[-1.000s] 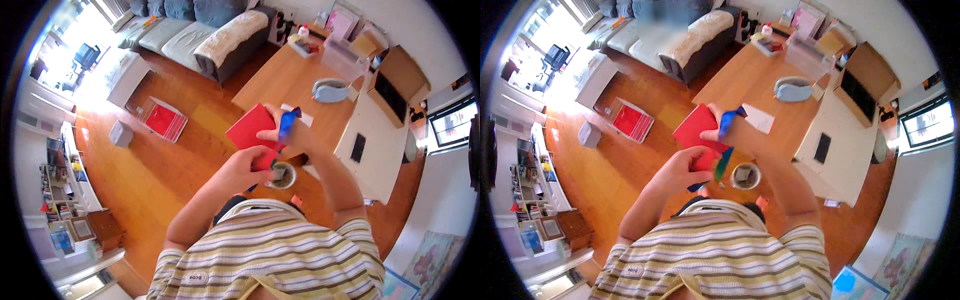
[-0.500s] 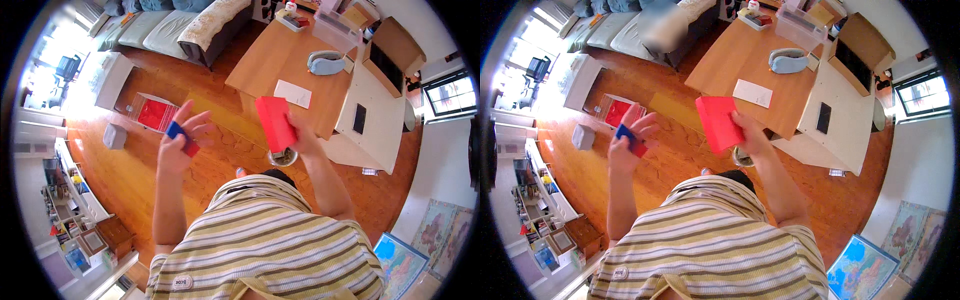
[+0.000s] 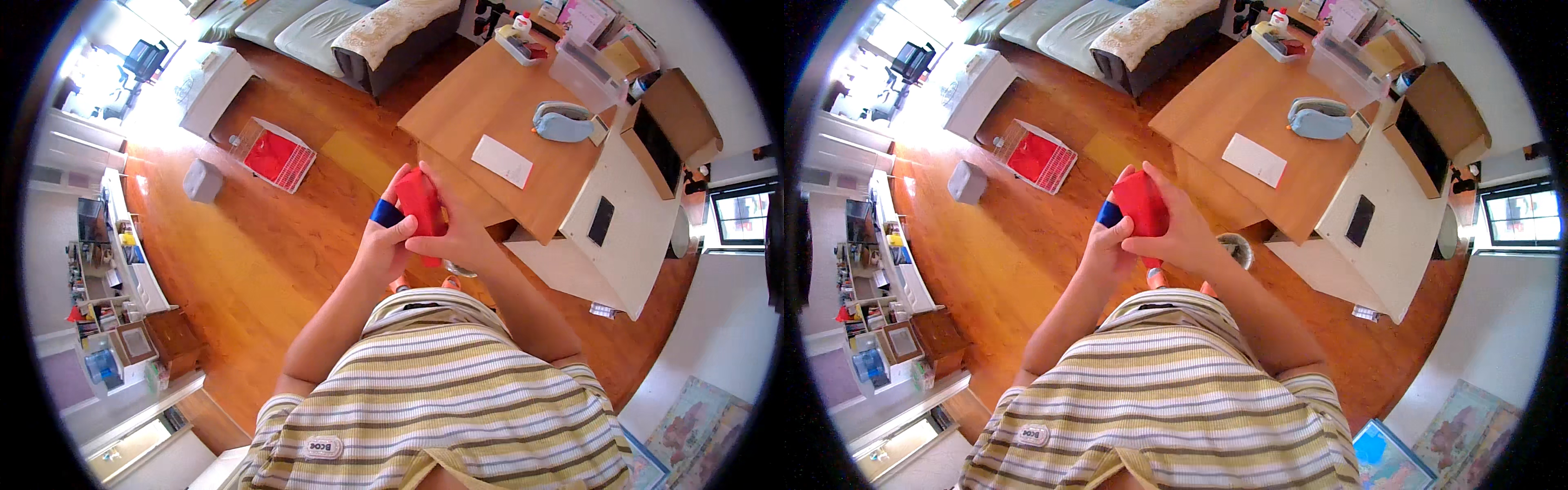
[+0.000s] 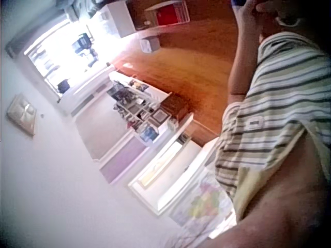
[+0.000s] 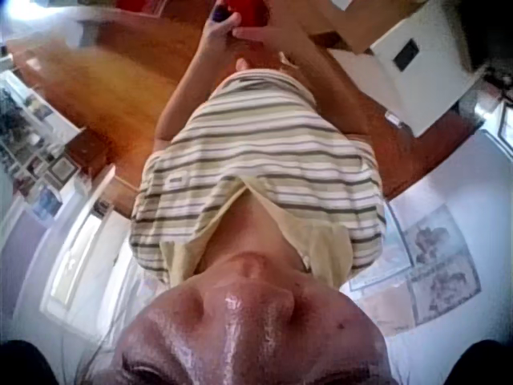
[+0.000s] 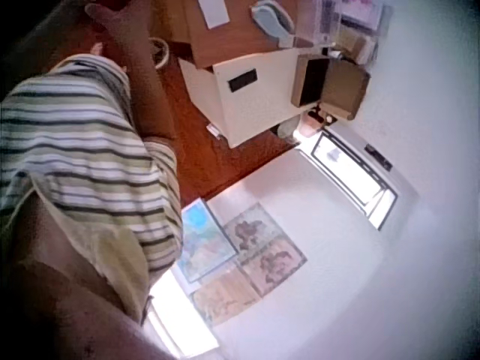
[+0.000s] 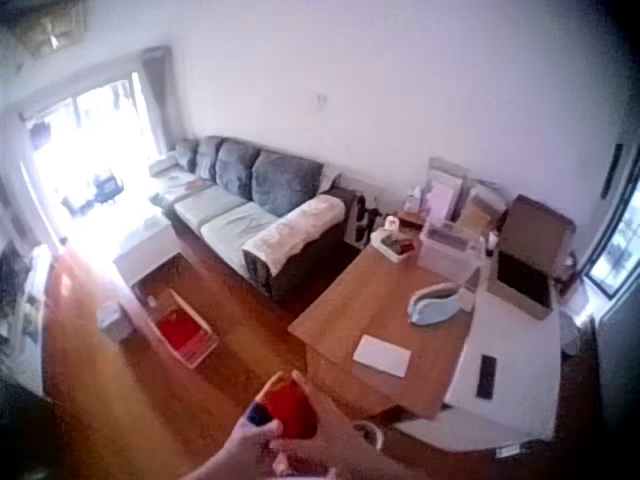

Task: The person moves a red notebook and other items from a shelf, gathers papers and a medal from various surfaces, replaces a remote's battery, and sorts the papers and book onto a desk.

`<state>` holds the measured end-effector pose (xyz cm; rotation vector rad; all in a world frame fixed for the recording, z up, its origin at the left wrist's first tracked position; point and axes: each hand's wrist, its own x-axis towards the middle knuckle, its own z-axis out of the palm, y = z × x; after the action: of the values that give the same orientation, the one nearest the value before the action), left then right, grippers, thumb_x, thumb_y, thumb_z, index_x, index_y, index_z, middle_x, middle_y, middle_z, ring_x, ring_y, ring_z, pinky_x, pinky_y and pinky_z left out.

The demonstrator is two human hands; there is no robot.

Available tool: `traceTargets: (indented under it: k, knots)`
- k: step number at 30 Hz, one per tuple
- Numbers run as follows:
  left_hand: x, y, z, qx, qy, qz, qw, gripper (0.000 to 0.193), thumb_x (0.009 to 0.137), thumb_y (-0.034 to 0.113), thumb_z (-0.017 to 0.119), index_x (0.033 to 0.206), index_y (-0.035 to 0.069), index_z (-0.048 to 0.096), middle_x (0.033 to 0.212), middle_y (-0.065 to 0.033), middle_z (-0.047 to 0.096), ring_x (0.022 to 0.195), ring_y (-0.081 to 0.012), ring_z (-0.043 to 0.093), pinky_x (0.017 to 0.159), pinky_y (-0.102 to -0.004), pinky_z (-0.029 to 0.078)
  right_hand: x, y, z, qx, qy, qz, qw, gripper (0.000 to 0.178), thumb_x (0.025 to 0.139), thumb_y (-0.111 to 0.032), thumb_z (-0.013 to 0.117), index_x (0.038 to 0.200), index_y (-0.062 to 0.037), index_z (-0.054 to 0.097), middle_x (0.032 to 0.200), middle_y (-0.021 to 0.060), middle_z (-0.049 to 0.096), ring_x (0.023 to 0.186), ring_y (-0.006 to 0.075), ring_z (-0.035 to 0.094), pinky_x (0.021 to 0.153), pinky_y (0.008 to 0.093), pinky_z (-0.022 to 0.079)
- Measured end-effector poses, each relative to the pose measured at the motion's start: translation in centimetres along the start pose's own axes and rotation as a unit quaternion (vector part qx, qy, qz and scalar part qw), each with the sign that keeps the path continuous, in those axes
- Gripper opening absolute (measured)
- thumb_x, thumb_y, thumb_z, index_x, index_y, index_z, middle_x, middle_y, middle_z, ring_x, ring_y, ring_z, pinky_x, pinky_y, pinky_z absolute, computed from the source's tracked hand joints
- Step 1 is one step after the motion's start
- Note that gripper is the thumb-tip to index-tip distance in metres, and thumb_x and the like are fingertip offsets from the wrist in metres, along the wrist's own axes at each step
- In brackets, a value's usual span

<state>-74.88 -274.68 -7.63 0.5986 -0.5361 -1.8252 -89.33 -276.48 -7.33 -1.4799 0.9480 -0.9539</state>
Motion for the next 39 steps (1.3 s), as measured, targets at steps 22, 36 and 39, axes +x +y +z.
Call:
traceTargets:
  k: [22, 36, 39]
  knots:
    - [-3.2, 0.5, 1.8, -0.125, -0.095, 0.028, 0.987, 0.081, 0.079, 0.06, 0.054, 0.14, 0.014, 0.027, 0.142, -0.017, 0.031, 0.13, -0.0386, 0.032, 0.102, -0.0589, 0.03, -6.0, -3.8, -4.3, 0.471, 0.036, 0.087, 0.877, 0.073, 0.071, -0.024, 0.07, 0.132, -0.0037, 0.036, 0.12, 0.0134, 0.051, 0.113, 0.0249, 0.051, 0.091, 0.0388, 0.046]
    - [-3.0, 0.0, -0.2, -0.142, -0.153, -0.018, 0.978, 0.081, 0.08, 0.043, 0.063, 0.144, 0.021, 0.019, 0.145, -0.0128, 0.026, 0.131, -0.0358, 0.031, 0.103, -0.0561, 0.03, -5.1, -3.4, -1.6, 0.221, 0.071, 0.058, 0.971, 0.085, 0.071, -0.021, 0.072, 0.142, -0.0102, 0.027, 0.12, 0.0128, 0.046, 0.109, 0.0218, 0.048, 0.092, 0.0354, 0.042]
    - [-3.1, -0.7, 0.8, -0.129, -0.142, -0.017, 0.981, 0.083, 0.078, 0.038, 0.066, 0.144, 0.021, 0.018, 0.145, -0.0129, 0.027, 0.13, -0.0359, 0.032, 0.103, -0.0537, 0.032, -5.1, -3.0, -1.1, 0.091, 0.052, 0.013, 0.994, 0.089, 0.068, -0.024, 0.075, 0.141, -0.0092, 0.027, 0.124, 0.013, 0.044, 0.114, 0.0234, 0.045, 0.09, 0.0353, 0.045]
